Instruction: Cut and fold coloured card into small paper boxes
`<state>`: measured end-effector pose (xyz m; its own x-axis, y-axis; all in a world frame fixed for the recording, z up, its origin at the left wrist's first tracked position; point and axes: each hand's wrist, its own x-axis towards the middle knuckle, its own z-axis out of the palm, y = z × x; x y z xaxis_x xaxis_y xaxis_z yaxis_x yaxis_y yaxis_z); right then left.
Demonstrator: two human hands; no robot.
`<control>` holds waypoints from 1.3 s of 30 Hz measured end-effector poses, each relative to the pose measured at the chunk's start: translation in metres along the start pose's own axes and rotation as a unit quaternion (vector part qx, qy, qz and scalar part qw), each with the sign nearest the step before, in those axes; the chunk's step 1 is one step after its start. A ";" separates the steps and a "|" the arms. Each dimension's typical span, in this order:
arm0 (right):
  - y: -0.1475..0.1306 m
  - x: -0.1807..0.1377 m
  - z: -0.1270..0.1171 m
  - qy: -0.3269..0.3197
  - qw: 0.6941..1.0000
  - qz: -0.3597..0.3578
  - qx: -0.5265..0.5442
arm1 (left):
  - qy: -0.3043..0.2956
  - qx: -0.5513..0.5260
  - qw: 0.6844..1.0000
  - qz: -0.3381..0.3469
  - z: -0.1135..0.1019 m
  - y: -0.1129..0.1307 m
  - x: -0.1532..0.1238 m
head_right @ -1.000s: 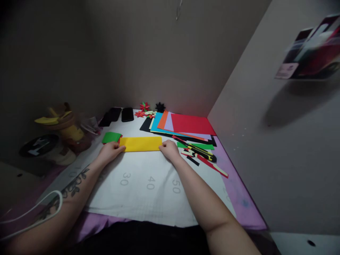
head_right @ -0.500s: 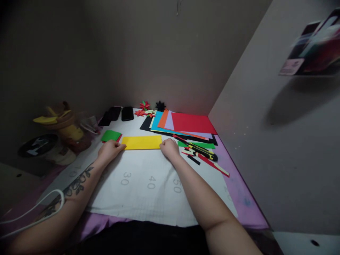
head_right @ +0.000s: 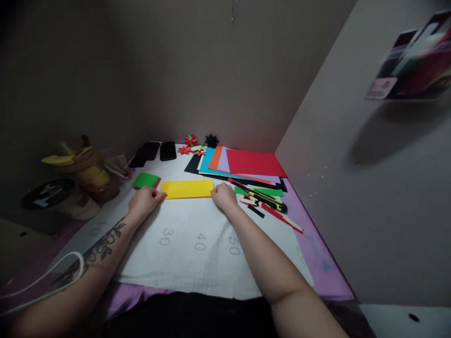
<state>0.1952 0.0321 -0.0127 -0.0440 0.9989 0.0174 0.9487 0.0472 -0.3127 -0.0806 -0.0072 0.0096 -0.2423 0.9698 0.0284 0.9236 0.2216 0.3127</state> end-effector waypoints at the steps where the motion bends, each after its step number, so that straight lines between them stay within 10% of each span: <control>1: 0.000 -0.001 0.000 0.002 1.000 -0.002 -0.007 | 0.002 0.001 1.000 0.002 0.000 0.000 0.000; 39: -0.006 -0.013 0.001 0.024 0.998 -0.020 -0.054 | -0.047 -0.056 0.996 0.046 -0.005 -0.014 0.008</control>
<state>0.1894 0.0192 -0.0121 -0.0694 0.9948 0.0749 0.9749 0.0836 -0.2064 -0.0968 -0.0031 0.0101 -0.1234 0.9920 -0.0257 0.9003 0.1228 0.4175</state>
